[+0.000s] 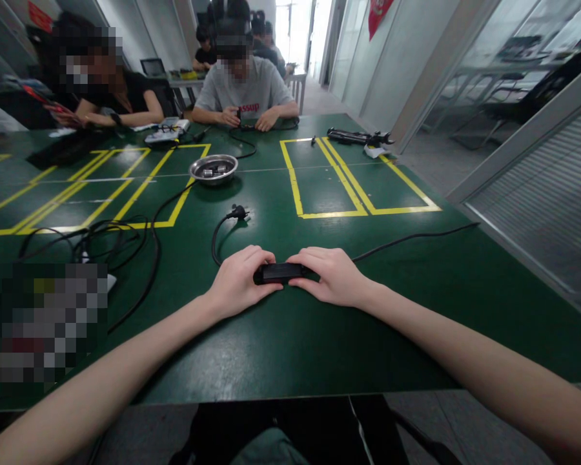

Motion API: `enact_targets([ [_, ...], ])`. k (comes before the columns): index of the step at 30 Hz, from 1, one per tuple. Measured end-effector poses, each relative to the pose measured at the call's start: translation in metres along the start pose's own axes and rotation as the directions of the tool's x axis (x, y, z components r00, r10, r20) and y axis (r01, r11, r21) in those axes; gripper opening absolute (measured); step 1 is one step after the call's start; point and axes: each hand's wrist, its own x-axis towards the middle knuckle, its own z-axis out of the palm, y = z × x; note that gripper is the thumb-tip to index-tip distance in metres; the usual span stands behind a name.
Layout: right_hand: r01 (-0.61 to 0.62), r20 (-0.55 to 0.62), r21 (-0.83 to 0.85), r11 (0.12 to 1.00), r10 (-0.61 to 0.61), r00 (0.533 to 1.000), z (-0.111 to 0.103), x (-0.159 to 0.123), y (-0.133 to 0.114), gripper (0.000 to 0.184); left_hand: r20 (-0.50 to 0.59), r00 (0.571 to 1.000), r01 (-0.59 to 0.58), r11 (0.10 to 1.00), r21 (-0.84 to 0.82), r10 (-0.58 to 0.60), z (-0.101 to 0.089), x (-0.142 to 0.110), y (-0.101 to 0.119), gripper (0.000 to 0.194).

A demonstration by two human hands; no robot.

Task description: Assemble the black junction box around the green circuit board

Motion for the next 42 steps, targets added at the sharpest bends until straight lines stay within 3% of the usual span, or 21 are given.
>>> enact_targets([
  [8,0.023,-0.024,-0.034,0.999,-0.024,0.999,-0.002,0.001,-0.002,0.026,0.003,0.995,-0.099,0.995,-0.023,0.099,-0.006,-0.001,-0.003,0.030],
  [20,0.034,-0.035,-0.023,0.999,-0.035,0.999,-0.002,0.003,-0.004,0.028,-0.050,0.990,-0.128,0.992,0.007,0.128,-0.007,-0.001,-0.002,0.034],
  [24,0.012,0.008,-0.002,1.000,-0.012,1.000,-0.002,0.001,-0.003,0.025,-0.033,0.994,-0.102,0.995,-0.004,0.101,-0.007,-0.001,-0.001,0.039],
  [38,0.021,-0.016,0.005,1.000,-0.021,1.000,-0.002,0.001,-0.001,0.026,-0.010,0.998,-0.065,0.998,0.019,0.065,-0.008,-0.001,0.000,0.040],
  [42,0.048,0.049,0.017,0.999,-0.049,0.998,-0.004,0.002,-0.002,0.036,0.030,0.997,-0.067,0.998,0.001,0.067,-0.011,0.000,0.001,0.038],
])
